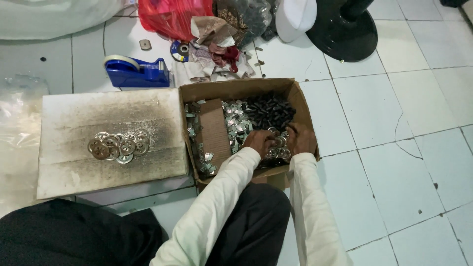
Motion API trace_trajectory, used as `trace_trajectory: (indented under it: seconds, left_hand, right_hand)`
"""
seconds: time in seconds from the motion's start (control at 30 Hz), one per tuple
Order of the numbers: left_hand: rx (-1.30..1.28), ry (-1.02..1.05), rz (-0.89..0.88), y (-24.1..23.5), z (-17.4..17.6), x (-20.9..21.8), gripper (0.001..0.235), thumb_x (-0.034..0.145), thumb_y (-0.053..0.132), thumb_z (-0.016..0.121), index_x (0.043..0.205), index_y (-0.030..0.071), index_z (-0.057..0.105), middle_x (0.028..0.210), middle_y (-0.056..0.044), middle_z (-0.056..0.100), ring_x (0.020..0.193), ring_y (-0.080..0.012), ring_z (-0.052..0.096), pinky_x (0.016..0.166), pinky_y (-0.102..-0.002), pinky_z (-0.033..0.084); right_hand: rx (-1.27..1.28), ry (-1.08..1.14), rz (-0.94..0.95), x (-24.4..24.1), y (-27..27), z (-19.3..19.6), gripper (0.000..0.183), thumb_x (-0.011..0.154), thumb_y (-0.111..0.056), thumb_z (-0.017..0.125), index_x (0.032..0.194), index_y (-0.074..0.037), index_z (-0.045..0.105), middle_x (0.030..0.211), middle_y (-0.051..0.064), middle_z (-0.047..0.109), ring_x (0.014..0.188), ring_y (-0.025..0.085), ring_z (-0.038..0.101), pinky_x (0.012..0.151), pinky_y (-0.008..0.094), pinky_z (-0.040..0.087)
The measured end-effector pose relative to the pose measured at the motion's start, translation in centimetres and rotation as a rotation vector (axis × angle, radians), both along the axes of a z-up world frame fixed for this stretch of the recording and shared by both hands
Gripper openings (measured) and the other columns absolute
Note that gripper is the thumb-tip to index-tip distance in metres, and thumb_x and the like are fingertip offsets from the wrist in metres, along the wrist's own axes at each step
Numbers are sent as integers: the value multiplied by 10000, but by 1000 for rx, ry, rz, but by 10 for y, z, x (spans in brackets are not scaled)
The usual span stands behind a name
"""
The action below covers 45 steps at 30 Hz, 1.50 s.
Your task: The person sits on the floor and packs small metal hardware pieces from a cardboard box into clear plastic bags. They gather the items by hand, place them into a bag, and seal it with tape.
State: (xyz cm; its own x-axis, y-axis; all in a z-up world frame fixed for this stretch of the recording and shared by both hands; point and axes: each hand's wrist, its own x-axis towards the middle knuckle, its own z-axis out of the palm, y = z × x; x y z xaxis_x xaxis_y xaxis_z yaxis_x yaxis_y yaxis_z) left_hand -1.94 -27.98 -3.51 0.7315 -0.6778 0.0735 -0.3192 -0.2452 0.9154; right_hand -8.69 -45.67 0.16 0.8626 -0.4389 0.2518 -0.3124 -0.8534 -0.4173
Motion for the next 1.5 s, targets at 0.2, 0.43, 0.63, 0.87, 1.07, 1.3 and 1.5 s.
trace_trajectory:
  seconds: [0.2,0.43,0.63,0.87,1.07,1.3,1.5]
  left_hand:
    - [96,-85,19,15,16,-12,149,1010,138,599,1089,146,725,993,-168,760,896,-356,750,717,-461,635]
    - [-103,30,93,2,-14,-1,154,1039,155,558,1068,142,709,1026,-228,708,947,-457,700,706,-538,621]
    - [-201,367,303,23,-2,12,84,977,179,717,987,110,762,706,-50,758,633,-194,744,617,-315,617]
    - [-294,586,407,67,42,8,154,928,129,710,1048,45,757,736,-153,765,618,-209,759,558,-318,650]
    - [-555,617,589,144,70,6,200,887,36,725,1064,-59,730,844,-283,728,604,-302,733,483,-379,648]
    - [-496,485,662,283,108,9,250,909,64,704,1083,-116,703,902,-312,729,671,-312,746,556,-387,663]
    - [-316,361,846,391,64,30,184,872,82,755,1028,-14,776,924,-284,751,690,-348,757,522,-402,655]
  right_hand:
    - [54,-20,-35,-7,13,20,238,995,-266,723,1159,-92,716,984,198,746,939,435,709,791,549,590]
    - [18,-42,-34,-5,14,18,165,1008,-278,722,1104,-151,762,960,138,758,893,369,726,773,489,607]
    - [590,-176,-258,-5,25,35,222,952,-277,779,1125,-138,786,880,158,736,686,226,721,609,358,626]
    - [901,-257,-244,-6,42,29,303,928,-184,809,1152,3,726,841,197,728,702,233,725,605,351,638]
    - [990,-182,-133,3,105,83,367,919,-204,832,1168,14,674,888,185,709,711,233,717,605,364,637]
    - [1157,-93,10,22,227,114,323,923,-181,787,1151,6,656,925,161,718,708,199,700,587,327,624]
    - [1155,112,149,46,288,48,396,890,-191,844,1179,17,671,885,189,758,633,228,712,520,349,633]
